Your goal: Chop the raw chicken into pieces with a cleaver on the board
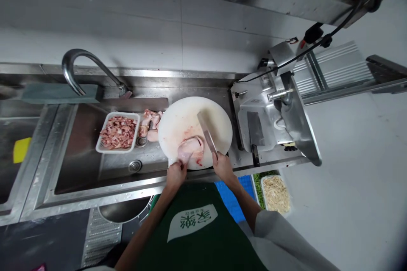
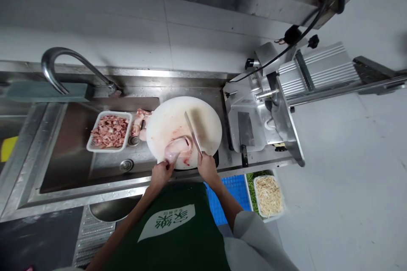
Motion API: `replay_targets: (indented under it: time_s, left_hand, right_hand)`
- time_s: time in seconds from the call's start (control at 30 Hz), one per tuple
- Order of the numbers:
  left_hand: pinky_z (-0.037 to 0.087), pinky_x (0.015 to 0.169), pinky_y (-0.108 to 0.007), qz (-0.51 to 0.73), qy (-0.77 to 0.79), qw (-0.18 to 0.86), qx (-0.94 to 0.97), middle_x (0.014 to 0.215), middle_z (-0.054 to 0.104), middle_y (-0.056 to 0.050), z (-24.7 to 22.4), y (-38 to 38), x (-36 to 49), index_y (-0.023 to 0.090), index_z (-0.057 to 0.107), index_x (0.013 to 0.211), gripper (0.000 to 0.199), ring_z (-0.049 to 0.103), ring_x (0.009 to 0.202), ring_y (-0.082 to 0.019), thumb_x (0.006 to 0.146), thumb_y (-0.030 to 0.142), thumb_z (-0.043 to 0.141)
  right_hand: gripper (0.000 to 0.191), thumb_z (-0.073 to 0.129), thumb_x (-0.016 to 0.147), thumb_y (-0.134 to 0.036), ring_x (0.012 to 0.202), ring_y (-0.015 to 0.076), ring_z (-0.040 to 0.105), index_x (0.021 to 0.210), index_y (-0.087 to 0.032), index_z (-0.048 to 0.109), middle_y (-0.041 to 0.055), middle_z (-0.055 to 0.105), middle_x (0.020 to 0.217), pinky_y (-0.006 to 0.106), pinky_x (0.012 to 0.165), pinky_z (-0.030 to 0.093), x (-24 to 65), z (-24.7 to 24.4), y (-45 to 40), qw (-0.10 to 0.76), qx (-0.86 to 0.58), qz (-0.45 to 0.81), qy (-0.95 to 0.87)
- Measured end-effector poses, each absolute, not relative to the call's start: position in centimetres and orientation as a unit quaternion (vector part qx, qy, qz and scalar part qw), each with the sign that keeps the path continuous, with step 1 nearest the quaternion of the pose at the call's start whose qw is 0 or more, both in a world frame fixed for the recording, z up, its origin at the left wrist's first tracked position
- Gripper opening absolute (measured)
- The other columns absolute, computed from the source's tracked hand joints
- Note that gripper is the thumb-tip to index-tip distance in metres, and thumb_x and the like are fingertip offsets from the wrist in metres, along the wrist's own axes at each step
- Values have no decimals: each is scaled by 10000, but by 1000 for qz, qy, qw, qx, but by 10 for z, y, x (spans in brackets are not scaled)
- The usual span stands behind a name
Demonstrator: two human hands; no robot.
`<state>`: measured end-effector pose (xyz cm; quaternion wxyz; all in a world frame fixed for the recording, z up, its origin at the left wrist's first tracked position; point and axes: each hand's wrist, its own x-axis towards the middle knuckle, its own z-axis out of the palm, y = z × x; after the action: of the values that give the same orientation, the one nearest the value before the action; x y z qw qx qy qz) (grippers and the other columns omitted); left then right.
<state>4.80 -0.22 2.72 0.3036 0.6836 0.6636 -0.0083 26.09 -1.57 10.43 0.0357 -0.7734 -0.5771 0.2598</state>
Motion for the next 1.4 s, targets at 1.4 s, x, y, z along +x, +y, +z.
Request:
replay_targets:
  time_s: [1.4]
  left_hand:
    - [393,680,-278,-13,659,304,688,882,738,-154,28,-5,44,115,718,859,358,692,822,-240,979,372,500]
  right_hand:
    - [375,390,1023,-374,803,213,696,991,-146,687,105,728,843,248,702,445,277,139,3,159,-761,218,-590]
